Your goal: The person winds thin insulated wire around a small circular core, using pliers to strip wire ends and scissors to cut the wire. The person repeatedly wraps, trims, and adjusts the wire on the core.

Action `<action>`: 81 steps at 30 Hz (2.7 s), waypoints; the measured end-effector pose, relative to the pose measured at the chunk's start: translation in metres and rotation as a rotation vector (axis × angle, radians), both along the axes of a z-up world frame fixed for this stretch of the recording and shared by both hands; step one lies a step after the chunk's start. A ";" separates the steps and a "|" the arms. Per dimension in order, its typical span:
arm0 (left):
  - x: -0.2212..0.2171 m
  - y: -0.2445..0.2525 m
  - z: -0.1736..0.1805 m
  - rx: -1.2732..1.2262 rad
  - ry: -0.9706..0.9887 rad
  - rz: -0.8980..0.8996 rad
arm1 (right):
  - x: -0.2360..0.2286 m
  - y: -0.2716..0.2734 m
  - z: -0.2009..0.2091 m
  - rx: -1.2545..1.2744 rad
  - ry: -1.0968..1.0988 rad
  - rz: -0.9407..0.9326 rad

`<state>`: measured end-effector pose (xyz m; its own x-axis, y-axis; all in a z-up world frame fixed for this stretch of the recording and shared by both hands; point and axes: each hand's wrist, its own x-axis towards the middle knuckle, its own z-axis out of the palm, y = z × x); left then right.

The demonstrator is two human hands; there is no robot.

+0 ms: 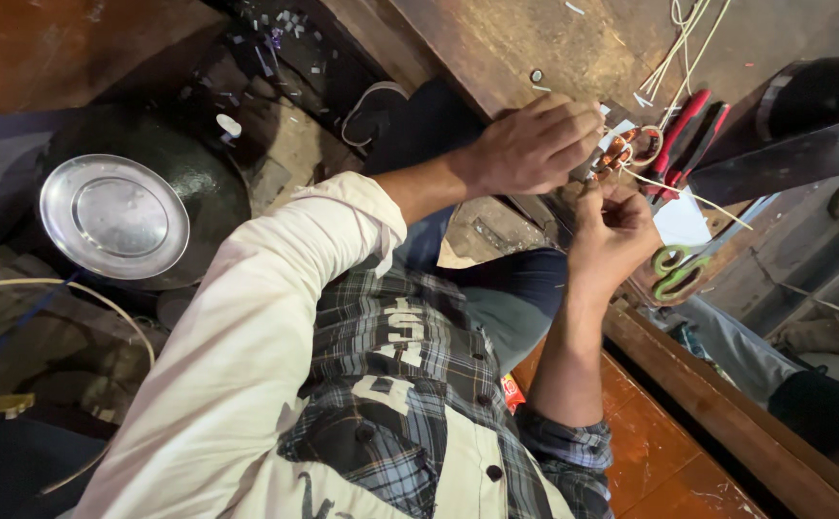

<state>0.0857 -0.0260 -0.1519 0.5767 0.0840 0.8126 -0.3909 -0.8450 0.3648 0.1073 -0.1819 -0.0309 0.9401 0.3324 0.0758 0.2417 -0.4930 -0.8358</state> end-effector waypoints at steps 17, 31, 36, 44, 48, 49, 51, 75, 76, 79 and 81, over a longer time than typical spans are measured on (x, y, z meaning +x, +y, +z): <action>0.003 -0.002 -0.004 0.072 -0.052 0.060 | -0.012 0.005 0.045 -0.378 -0.379 0.336; 0.005 -0.006 -0.008 0.083 -0.051 0.080 | -0.011 0.012 0.043 -0.466 -0.424 0.289; 0.005 -0.005 -0.005 0.077 -0.077 0.105 | -0.010 0.014 0.040 -0.452 -0.432 0.282; -0.011 0.005 0.008 -0.012 0.000 -0.030 | -0.013 0.014 0.039 -0.356 -0.422 0.248; -0.010 0.008 0.011 -0.010 0.002 -0.005 | -0.010 0.017 0.039 -0.390 -0.435 0.265; -0.011 0.006 0.012 -0.029 0.036 -0.004 | -0.009 0.014 0.039 -0.418 -0.461 0.274; -0.011 0.007 0.016 -0.056 0.088 -0.004 | -0.004 0.009 0.041 -0.381 -0.393 0.297; -0.123 -0.036 0.046 -0.342 0.366 0.217 | 0.054 -0.173 0.018 -0.159 -0.163 -0.226; -0.130 -0.039 0.041 -0.368 0.387 0.204 | 0.052 -0.174 0.020 -0.167 -0.168 -0.254; -0.144 -0.045 0.025 -0.437 0.425 0.134 | 0.045 -0.177 0.024 -0.147 -0.316 -0.269; -0.145 -0.045 0.014 -0.614 0.514 0.065 | 0.041 -0.178 0.019 -0.026 -0.281 -0.268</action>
<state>-0.0591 -0.0712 -0.1375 0.8447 0.4762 0.2443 -0.0044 -0.4503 0.8929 0.1487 -0.3600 -0.0115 0.9378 0.0826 0.3372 0.3187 -0.5899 -0.7419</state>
